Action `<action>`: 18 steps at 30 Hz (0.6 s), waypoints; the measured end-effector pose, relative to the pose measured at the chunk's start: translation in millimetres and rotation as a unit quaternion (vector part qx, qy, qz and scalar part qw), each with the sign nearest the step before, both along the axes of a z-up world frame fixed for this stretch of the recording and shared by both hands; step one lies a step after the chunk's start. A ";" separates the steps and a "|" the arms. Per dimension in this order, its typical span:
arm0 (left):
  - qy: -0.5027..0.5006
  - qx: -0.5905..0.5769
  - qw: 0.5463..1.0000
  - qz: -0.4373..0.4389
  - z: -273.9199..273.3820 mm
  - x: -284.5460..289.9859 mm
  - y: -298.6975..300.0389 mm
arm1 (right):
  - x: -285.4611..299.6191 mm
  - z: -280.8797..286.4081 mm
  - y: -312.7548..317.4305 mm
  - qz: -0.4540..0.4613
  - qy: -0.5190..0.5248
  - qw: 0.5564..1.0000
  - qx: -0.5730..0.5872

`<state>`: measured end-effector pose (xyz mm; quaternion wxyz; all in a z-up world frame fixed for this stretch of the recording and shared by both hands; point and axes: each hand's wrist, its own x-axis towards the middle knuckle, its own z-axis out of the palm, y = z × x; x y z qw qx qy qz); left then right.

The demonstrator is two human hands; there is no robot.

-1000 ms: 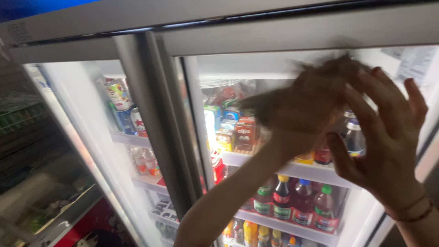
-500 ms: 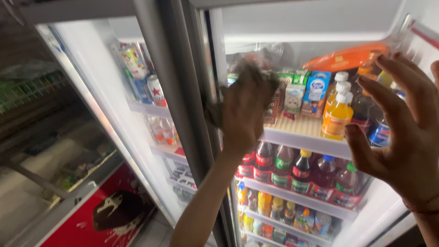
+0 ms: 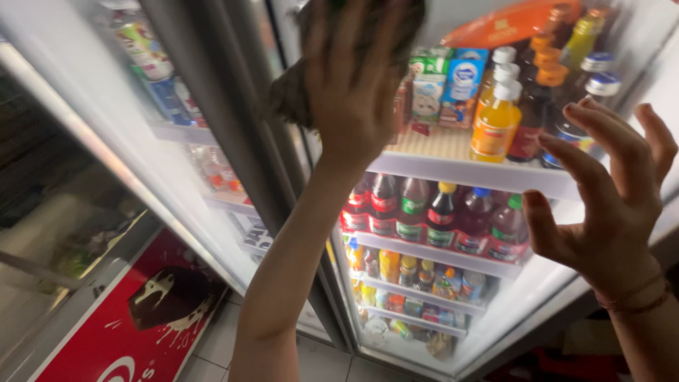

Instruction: The person sprays a green bottle onto a cloth and wipes the interior glass shelves and door of a commercial refrigerator. They repeatedly open and close the door, wipe different sections, and place the cloth and bottle into a cardboard box.

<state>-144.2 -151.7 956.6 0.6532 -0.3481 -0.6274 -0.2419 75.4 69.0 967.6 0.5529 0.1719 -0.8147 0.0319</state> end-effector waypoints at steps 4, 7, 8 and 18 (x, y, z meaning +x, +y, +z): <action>0.120 -0.149 0.980 0.050 -55.4 50.8 82.0 | 10.5 -28.2 33.2 -0.038 0.038 0.998 0.014; 0.173 -0.257 0.951 0.007 -146.1 68.7 97.3 | 20.9 -44.2 65.3 -0.094 0.052 0.994 0.015; 0.194 -0.275 0.941 -0.019 -165.6 71.1 98.9 | 24.1 -49.2 75.9 -0.095 0.056 0.994 0.013; 0.095 -0.191 0.977 0.004 7.3 80.5 163.7 | 72.3 -72.2 138.0 -0.113 0.039 0.993 0.005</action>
